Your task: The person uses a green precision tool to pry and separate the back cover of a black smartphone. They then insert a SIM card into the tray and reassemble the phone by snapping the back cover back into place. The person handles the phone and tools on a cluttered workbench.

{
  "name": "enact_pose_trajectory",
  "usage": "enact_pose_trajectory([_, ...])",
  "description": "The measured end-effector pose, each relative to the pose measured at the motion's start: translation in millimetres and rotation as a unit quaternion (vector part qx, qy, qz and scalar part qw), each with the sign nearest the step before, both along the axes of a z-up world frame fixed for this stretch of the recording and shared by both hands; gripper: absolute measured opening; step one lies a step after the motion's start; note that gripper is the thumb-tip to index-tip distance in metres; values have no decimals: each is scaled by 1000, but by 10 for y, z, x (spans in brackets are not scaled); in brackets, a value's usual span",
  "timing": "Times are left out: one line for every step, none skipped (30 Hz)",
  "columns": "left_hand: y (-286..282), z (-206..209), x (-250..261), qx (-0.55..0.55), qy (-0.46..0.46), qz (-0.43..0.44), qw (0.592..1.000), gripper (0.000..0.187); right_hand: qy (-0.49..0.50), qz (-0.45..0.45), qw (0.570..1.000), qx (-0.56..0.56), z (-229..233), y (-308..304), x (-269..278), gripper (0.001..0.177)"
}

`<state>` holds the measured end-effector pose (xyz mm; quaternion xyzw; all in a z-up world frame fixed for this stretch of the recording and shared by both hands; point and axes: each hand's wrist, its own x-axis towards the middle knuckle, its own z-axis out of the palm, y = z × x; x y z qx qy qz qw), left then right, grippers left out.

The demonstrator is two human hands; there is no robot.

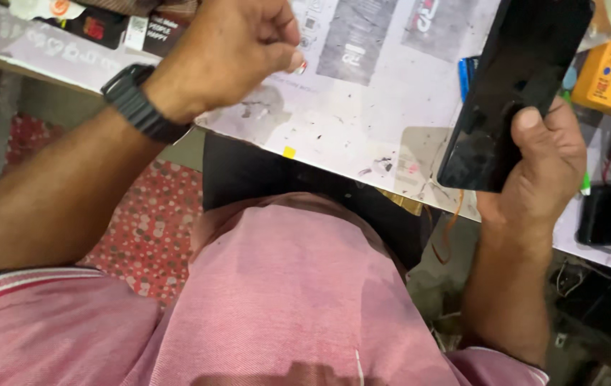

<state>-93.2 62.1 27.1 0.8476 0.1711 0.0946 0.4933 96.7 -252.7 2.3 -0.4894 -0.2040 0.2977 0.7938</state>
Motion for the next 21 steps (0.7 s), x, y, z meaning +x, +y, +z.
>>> enact_pose_trajectory([10, 13, -116, 2, 3, 2, 1000, 13, -6, -1, 1000, -5, 10, 6, -22, 22])
enact_pose_trajectory([8, 22, -239, 4, 5, 3, 1000, 12, -9, -1, 1000, -11, 18, 16, -47, 22])
enact_pose_trajectory([-7, 24, -345, 5, 8, 3, 1000, 11, -12, -1, 1000, -16, 26, 32, -72, 22])
enact_pose_trajectory([-36, 16, -423, 17, 16, 11, 1000, 11, -14, -1, 1000, -21, 41, 47, -90, 22])
enact_pose_trajectory([-73, 2, -492, 29, 24, 18, 999, 11, -17, 0, 1000, -25, 60, 64, -108, 23])
enact_pose_trajectory([-93, -18, -530, 40, 32, 24, 998, 11, -20, 0, 999, -30, 82, 81, -132, 25])
enact_pose_trajectory([-100, -48, -533, 83, 12, 25, 996, 12, -24, 2, 999, -34, 99, 103, -156, 28])
enact_pose_trajectory([-121, -85, -538, 123, -5, 25, 992, 14, -25, 7, 999, -32, 112, 119, -182, 29])
enact_pose_trajectory([-135, -114, -553, 163, -23, 25, 986, 15, -26, 13, 999, -30, 118, 133, -206, 30])
enact_pose_trajectory([-153, -138, -557, 172, -5, 36, 984, 13, -26, 20, 999, -19, 117, 149, -225, 28])
enact_pose_trajectory([-183, -163, -545, 182, 12, 47, 982, 11, -25, 25, 999, -14, 120, 151, -242, 28])
enact_pose_trajectory([-193, -177, -529, 192, 29, 57, 979, 9, -24, 30, 999, -9, 123, 158, -241, 28])
enact_pose_trajectory([-183, -182, -523, 190, 24, 50, 980, 9, -22, 32, 999, -11, 124, 156, -245, 29])
enact_pose_trajectory([-174, -193, -523, 186, 20, 43, 981, 8, -21, 33, 999, -11, 121, 148, -249, 29])
enact_pose_trajectory([-164, -209, -522, 182, 16, 36, 982, 8, -20, 34, 999, -12, 116, 139, -252, 29])
enact_pose_trajectory([-153, -228, -527, 188, 10, 29, 982, 7, -21, 36, 999, -10, 106, 134, -254, 29])
enact_pose_trajectory([-139, -247, -533, 195, 4, 23, 981, 6, -20, 36, 999, -12, 100, 126, -257, 28])
enact_pose_trajectory([-130, -266, -542, 201, -2, 18, 979, 5, -19, 38, 999, -12, 93, 128, -258, 28])
enact_pose_trajectory([-130, -286, -549, 217, -9, 16, 976, 5, -16, 38, 999, -15, 90, 129, -258, 28])
enact_pose_trajectory([-132, -303, -552, 232, -15, 14, 972, 5, -14, 38, 999, -17, 85, 133, -258, 27])
enact_pose_trajectory([-133, -314, -557, 248, -22, 12, 969, 5, -12, 38, 999, -18, 82, 139, -258, 27])
